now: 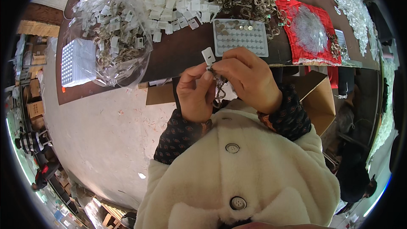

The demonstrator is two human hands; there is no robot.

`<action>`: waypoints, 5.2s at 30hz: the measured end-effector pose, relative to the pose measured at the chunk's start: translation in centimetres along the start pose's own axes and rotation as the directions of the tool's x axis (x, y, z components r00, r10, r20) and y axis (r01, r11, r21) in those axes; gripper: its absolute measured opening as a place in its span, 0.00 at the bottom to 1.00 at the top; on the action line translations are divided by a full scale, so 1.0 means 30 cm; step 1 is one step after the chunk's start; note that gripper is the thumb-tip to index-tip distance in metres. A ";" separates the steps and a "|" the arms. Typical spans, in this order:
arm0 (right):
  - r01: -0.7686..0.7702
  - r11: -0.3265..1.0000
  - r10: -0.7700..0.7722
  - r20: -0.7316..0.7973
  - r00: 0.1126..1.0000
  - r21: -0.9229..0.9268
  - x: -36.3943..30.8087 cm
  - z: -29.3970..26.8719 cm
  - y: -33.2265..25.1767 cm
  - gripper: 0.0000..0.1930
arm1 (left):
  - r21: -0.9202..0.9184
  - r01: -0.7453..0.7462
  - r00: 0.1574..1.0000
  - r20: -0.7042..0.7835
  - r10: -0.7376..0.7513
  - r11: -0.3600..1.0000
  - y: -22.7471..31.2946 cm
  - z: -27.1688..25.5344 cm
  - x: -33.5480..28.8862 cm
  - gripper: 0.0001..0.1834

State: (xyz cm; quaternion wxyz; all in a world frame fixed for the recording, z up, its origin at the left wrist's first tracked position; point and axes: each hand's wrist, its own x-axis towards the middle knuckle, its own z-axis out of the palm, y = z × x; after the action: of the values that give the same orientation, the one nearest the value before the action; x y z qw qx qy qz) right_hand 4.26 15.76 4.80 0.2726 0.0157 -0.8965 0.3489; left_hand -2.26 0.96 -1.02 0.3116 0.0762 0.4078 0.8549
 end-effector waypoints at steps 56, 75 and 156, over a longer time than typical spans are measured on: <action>-0.528 0.371 0.549 0.278 0.789 0.764 -0.050 0.032 -0.020 0.13 | -0.275 0.320 0.946 0.041 -0.321 0.907 0.026 0.004 -0.049 0.09; 0.158 0.842 -0.020 -0.263 0.965 0.516 -0.083 0.073 0.011 0.11 | -0.240 0.467 0.880 0.034 -0.474 0.851 0.004 0.001 -0.086 0.19; -0.438 0.896 0.350 -0.498 0.793 -0.068 -0.083 -0.327 0.500 0.16 | -0.184 0.423 0.889 0.275 -0.367 0.887 -0.043 0.001 0.011 0.10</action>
State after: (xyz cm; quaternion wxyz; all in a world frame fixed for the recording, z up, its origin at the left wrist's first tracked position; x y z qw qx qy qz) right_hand 7.79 32.91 0.25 0.4044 -0.2825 -0.8131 0.3090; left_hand -1.91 1.79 -2.01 0.5323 0.0526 0.2697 0.8007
